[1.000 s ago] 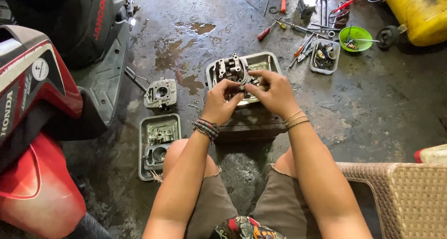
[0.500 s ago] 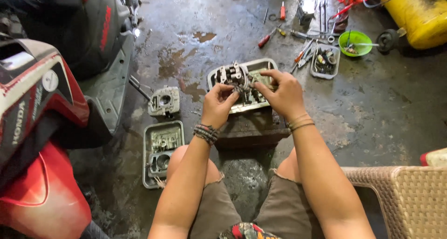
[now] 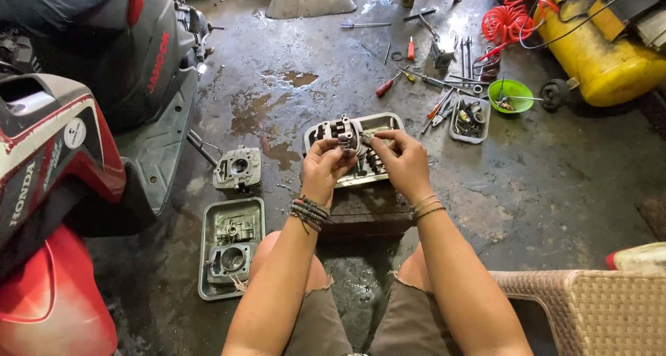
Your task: Inspecting and manually testing the movement of components within a motorcycle engine cylinder head.
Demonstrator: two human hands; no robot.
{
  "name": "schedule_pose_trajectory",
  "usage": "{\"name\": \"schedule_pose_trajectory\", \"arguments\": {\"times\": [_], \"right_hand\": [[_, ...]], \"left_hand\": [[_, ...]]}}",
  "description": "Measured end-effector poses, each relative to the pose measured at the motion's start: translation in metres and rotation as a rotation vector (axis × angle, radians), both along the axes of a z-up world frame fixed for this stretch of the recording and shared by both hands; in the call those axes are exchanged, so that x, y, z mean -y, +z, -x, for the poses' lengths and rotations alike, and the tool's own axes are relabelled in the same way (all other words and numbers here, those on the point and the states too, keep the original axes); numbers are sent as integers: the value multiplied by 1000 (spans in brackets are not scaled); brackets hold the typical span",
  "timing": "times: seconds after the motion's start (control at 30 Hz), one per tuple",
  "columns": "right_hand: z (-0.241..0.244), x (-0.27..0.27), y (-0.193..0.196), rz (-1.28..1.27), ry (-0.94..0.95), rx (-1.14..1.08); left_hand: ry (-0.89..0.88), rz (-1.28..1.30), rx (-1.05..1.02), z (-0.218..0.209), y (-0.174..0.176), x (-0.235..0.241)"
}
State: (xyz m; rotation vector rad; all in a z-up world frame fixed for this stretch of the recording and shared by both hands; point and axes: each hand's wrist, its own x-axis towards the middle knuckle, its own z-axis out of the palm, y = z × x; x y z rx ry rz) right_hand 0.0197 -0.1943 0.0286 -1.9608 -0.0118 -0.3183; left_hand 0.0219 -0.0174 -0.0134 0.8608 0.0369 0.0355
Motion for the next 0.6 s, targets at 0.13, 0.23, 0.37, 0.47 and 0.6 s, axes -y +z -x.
{"name": "schedule_pose_trajectory", "arguments": {"times": [0.13, 0.23, 0.37, 0.47, 0.6], "right_hand": [[10, -12, 8, -80, 19, 34], [8, -14, 7, -7, 71, 103], [1, -1, 0, 148, 25, 144], [1, -4, -5, 110, 36, 132], [4, -13, 5, -20, 114, 163]], "left_hand": [[-70, -123, 90, 0, -10, 5], [-98, -111, 67, -3, -19, 5], [-146, 30, -13, 2, -12, -5], [-176, 46, -28, 4, -5, -2], [-226, 16, -6, -8, -24, 4]]}}
